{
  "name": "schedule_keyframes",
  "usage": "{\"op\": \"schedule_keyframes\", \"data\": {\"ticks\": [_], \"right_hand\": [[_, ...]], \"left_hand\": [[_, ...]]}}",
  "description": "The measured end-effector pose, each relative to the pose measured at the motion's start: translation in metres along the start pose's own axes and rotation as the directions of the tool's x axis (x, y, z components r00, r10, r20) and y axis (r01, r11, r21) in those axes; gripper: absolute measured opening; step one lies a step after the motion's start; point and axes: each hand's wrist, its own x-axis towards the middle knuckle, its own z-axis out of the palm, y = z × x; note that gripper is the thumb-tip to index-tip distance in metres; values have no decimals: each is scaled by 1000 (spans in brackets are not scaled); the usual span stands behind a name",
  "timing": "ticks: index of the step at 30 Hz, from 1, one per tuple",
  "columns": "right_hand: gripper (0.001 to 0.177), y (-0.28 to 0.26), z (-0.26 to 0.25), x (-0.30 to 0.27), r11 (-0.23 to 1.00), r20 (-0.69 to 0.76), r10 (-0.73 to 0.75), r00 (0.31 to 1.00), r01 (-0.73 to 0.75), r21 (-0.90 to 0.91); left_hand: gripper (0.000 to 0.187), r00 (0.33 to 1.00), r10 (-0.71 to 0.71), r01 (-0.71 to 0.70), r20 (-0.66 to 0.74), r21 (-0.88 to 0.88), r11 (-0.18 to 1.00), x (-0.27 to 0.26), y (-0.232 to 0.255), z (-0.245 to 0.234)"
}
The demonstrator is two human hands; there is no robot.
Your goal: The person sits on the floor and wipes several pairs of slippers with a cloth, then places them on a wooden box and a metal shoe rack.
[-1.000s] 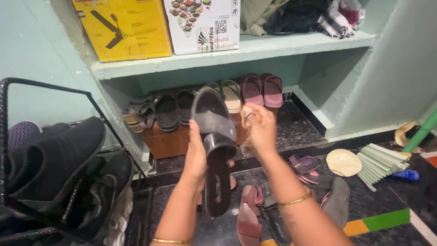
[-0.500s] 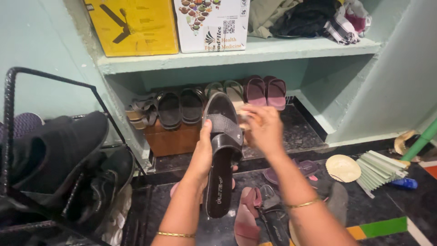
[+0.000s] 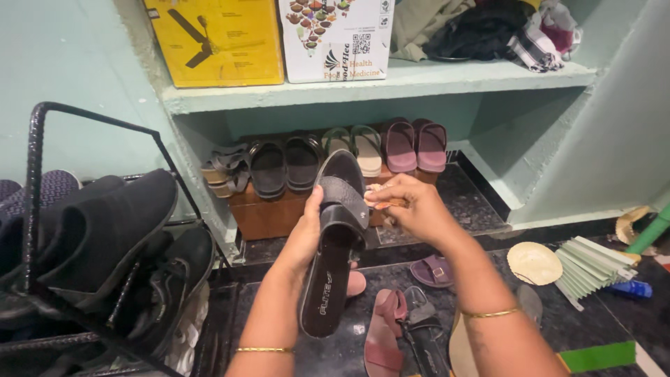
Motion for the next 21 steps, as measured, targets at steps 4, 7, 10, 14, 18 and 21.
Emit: {"op": "schedule_keyframes", "data": {"ticks": [4, 7, 10, 14, 18, 21], "right_hand": [[37, -5, -6, 1, 899, -92, -405, 910, 378, -220], [37, -8, 4, 0, 869, -205, -468, 860, 404, -287], [34, -10, 13, 0, 830, -223, -532, 817, 452, -325], [36, -7, 6, 0, 883, -127, -432, 893, 390, -260], [30, -7, -1, -2, 914, -189, -239, 953, 155, -376], [25, -16, 8, -2, 989, -224, -106, 969, 126, 73]], "left_hand": [[91, 986, -68, 82, 152, -89, 993, -3, 3, -2], [89, 978, -183, 178, 99, 58, 982, -1, -12, 5], [82, 963, -154, 177, 222, -88, 980, 5, -23, 12], [86, 992, -6, 15, 124, -68, 998, 15, -20, 3], [85, 993, 118, -118, -16, -272, 955, 24, -16, -6], [83, 974, 216, -224, -61, -222, 949, 33, -21, -9]]}}
